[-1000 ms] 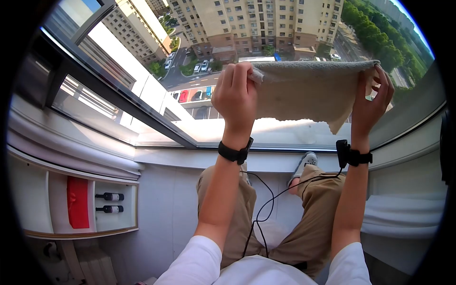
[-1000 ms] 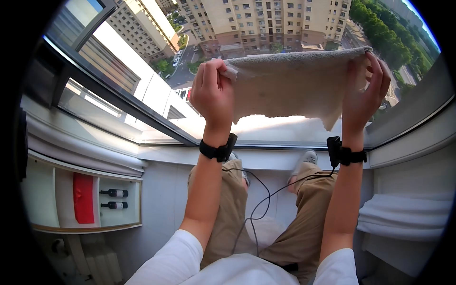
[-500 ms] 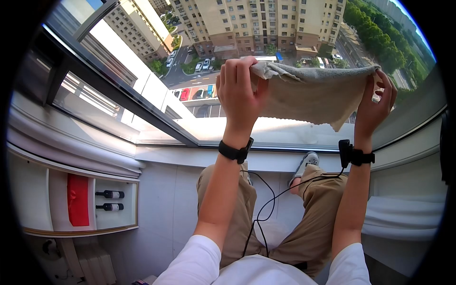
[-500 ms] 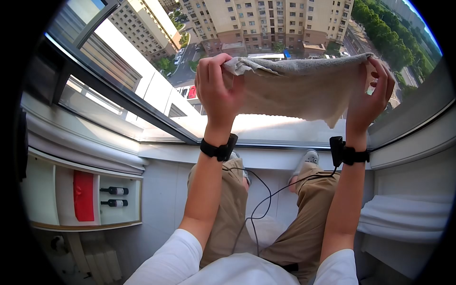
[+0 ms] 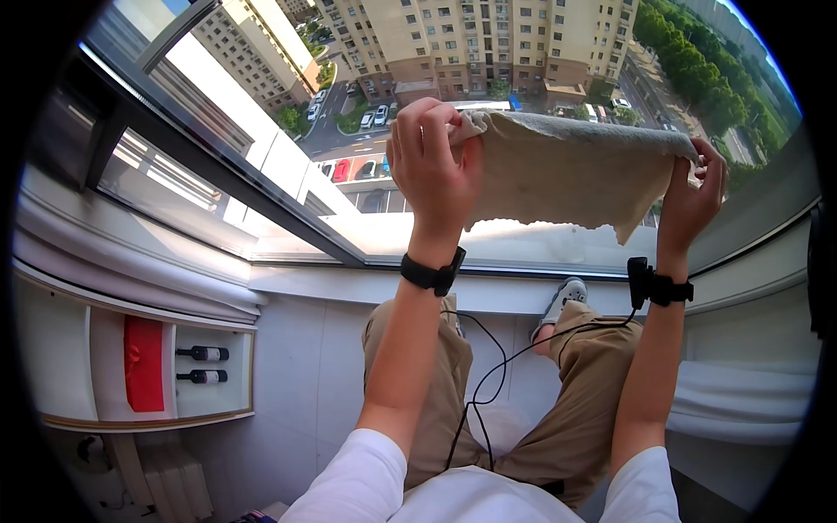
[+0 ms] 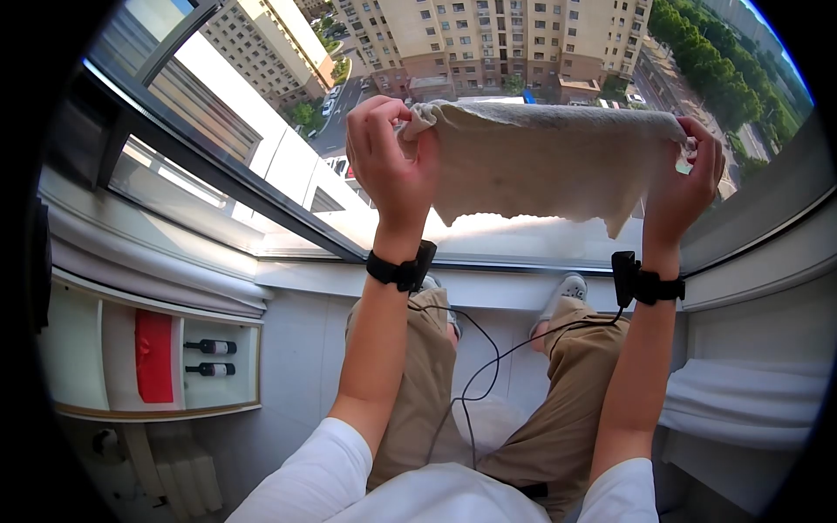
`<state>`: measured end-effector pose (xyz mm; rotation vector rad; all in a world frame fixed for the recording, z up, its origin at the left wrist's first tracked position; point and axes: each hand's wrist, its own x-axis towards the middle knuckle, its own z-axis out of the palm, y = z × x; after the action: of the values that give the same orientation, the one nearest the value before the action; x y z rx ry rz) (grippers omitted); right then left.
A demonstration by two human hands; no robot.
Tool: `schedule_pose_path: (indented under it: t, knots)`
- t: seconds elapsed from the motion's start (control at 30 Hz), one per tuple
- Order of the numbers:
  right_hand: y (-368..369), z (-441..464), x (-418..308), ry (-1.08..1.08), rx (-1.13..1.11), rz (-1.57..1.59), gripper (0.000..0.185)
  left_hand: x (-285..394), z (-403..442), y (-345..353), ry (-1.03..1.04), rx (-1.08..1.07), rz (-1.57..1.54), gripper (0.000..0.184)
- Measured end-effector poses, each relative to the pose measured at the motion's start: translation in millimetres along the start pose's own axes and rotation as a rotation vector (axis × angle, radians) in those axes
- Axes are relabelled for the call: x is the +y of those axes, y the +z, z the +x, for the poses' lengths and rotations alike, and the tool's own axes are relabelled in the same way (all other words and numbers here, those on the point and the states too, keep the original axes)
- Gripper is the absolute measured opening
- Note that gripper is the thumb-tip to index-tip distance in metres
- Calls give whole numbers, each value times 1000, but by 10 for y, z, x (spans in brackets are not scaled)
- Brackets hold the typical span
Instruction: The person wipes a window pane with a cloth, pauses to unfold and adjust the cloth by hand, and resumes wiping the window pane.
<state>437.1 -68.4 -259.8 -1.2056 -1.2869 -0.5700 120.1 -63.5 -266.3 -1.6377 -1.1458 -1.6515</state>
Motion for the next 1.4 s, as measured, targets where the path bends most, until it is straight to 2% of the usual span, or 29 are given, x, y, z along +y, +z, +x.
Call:
schedule_pose_path:
  t: [0.07,0.27,0.37,0.47,0.57,0.77,0.87,1.07,1.17,1.27,1.37,1.4]
  knots:
    - [-8,-6,-7,16,-14,19,17,-14,-39,-32,-18,-88,-17,23]
    - [-18,16,-3,-113,21,-4,17,-27,-14,-41,-37,-6,-45,27]
    - [-6,-50,49,18,-15,110,18,-83,-22,-69,-33,-90,54,27]
    - [9,-49,-3,34,10,167,16,-93,-18,-69,-41,-61,82,20]
    - [-18,-40,5,52,-68,81,15,-101,34,-94,7,13,113,15]
    - [10,-75,30,87,-81,101,15,-182,0,-105,-37,88,139,29]
    - [-5,-84,-2,126,-112,99,16,-142,-23,-126,-123,88,130,36]
    - [-32,48,-76,-195,133,-111,15,-114,-49,-94,-140,125,101,37]
    - [-63,43,-81,-146,112,-161,18,-112,-99,-99,-145,-34,153,33]
    - [-33,-86,-53,134,-92,100,18,-45,-63,-87,-187,-14,105,26]
    - [34,-112,2,118,-87,71,15,2,-63,-55,-231,10,87,29]
    - [40,-127,-5,126,-88,73,15,20,-81,-47,-249,13,69,25]
